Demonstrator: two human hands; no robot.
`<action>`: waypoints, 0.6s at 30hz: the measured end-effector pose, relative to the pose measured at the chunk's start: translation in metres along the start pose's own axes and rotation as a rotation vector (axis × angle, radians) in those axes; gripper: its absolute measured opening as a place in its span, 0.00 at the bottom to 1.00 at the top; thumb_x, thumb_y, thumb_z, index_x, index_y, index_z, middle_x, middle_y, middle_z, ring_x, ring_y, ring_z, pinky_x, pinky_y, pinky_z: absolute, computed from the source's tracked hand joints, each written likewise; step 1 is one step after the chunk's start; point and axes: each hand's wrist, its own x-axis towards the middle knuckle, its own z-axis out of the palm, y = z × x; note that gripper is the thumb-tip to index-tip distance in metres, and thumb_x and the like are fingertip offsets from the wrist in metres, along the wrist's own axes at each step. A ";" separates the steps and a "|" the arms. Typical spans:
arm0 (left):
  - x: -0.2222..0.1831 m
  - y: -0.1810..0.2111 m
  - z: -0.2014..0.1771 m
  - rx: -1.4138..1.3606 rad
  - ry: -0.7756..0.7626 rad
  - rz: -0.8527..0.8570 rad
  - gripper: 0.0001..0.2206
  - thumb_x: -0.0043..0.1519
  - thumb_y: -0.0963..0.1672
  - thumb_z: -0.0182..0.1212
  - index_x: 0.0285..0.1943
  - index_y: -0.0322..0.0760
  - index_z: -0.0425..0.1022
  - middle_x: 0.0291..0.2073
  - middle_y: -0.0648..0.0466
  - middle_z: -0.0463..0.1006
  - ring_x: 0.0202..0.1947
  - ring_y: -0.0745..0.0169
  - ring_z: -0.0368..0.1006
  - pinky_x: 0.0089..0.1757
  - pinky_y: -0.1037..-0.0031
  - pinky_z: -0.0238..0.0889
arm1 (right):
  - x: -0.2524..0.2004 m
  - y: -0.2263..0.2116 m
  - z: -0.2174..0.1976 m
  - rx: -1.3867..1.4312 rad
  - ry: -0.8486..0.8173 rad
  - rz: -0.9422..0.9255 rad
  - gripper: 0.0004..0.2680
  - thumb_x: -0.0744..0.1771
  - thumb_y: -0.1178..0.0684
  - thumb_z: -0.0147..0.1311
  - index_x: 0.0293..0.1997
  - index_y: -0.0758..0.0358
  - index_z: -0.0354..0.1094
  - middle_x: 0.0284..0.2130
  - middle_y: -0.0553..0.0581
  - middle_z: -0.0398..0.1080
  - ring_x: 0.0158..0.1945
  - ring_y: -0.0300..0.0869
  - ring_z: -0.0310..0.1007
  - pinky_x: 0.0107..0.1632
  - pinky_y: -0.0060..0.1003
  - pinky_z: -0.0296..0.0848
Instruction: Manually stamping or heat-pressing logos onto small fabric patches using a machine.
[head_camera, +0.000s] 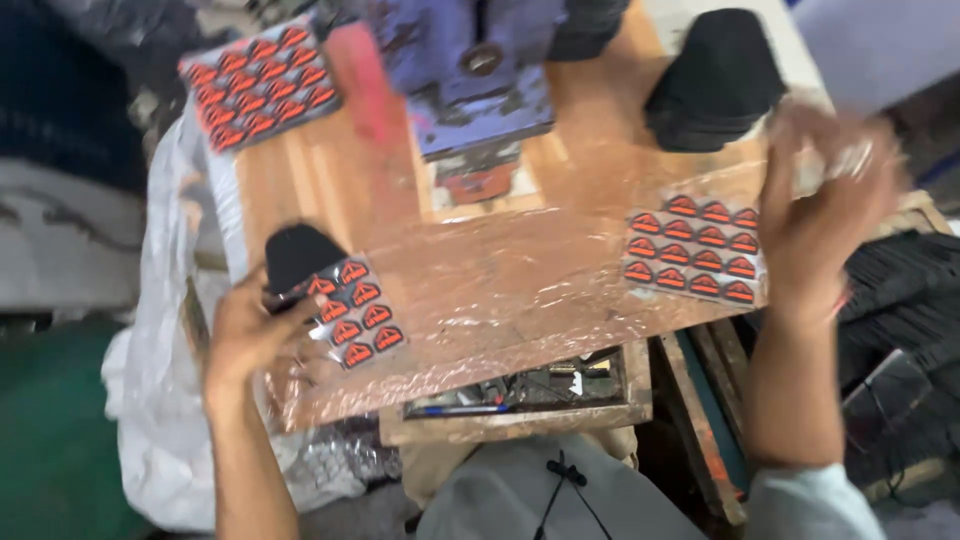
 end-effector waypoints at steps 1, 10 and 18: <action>-0.007 0.005 -0.006 -0.003 0.018 -0.022 0.24 0.54 0.39 0.74 0.61 0.29 0.75 0.35 0.52 0.84 0.30 0.69 0.79 0.30 0.74 0.74 | -0.037 -0.015 0.018 0.025 -0.010 -0.012 0.01 0.75 0.64 0.60 0.49 0.72 0.73 0.45 0.64 0.76 0.52 0.54 0.76 0.54 0.46 0.73; 0.002 0.065 0.055 0.583 0.537 0.612 0.41 0.53 0.49 0.79 0.73 0.25 0.62 0.65 0.35 0.69 0.65 0.33 0.63 0.61 0.47 0.54 | -0.088 -0.114 0.072 0.352 -0.650 -0.132 0.29 0.66 0.37 0.53 0.69 0.69 0.58 0.69 0.69 0.56 0.74 0.61 0.49 0.74 0.58 0.45; 0.047 0.074 0.162 0.668 0.213 0.807 0.33 0.65 0.54 0.59 0.77 0.36 0.59 0.75 0.38 0.55 0.74 0.30 0.48 0.66 0.36 0.41 | -0.033 -0.087 0.133 0.250 -0.631 -0.239 0.26 0.68 0.34 0.51 0.67 0.67 0.62 0.67 0.65 0.61 0.73 0.59 0.54 0.75 0.57 0.46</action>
